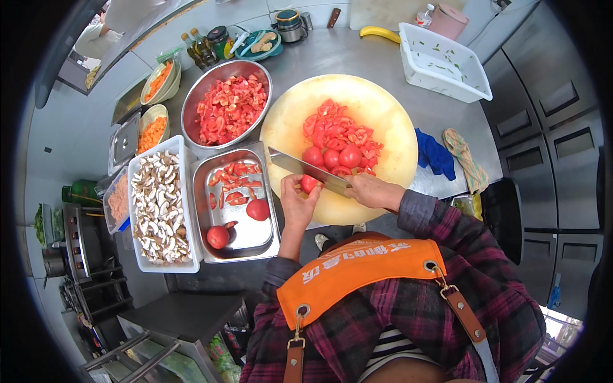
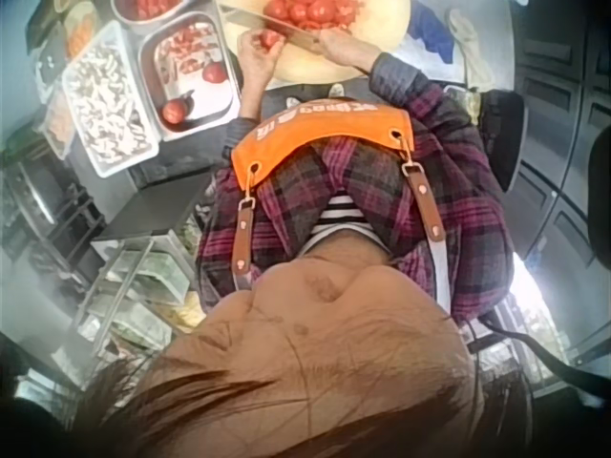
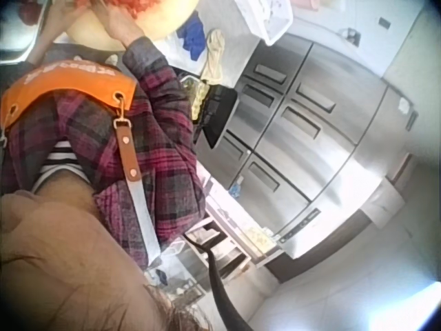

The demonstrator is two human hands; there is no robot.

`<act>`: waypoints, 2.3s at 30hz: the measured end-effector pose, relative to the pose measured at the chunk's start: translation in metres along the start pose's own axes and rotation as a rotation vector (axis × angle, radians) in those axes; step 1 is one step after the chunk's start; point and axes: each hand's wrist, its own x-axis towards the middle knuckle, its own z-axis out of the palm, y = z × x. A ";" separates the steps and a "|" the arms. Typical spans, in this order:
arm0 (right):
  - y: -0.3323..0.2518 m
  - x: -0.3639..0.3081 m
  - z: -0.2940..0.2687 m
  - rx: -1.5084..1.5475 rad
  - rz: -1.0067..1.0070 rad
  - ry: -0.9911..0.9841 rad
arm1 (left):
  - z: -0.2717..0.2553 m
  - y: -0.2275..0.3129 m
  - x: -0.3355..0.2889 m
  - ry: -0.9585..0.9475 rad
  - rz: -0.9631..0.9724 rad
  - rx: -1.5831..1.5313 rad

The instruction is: The person repeatedly slices tomatoes into small pieces on a cutting board using a cleaver. The diced tomatoes accumulate on the board and in a nearby metal bowl. The person handles whole tomatoes and the cleaver throughout the clip.

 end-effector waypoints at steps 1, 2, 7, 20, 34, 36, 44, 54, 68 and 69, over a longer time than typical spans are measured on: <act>0.003 -0.004 -0.002 0.003 0.039 -0.038 | 0.000 -0.001 0.001 0.008 -0.091 -0.060; 0.005 -0.008 -0.005 0.002 0.076 -0.076 | 0.001 -0.002 0.003 0.026 -0.182 -0.132; 0.011 -0.028 -0.016 0.422 0.309 -0.080 | -0.010 0.004 0.009 -0.046 -0.376 -0.117; -0.004 -0.042 -0.016 0.271 0.146 -0.014 | -0.021 0.029 0.000 -0.412 -0.097 0.445; -0.007 -0.012 0.000 0.205 0.172 -0.043 | -0.018 0.015 -0.009 -0.380 -0.073 0.402; -0.006 -0.008 0.001 0.108 0.083 0.017 | -0.019 0.015 -0.010 -0.379 -0.083 0.392; -0.014 -0.011 -0.030 0.096 -0.041 0.258 | -0.020 0.019 0.013 -0.304 -0.015 0.323; -0.012 -0.022 -0.028 0.317 -0.088 0.418 | 0.012 0.004 0.066 -0.721 0.191 0.519; -0.004 -0.044 -0.027 0.162 0.008 -0.209 | -0.153 -0.036 0.021 0.018 -0.177 0.616; -0.002 -0.043 -0.027 0.140 0.034 -0.245 | -0.149 -0.036 0.017 -0.075 -0.258 0.628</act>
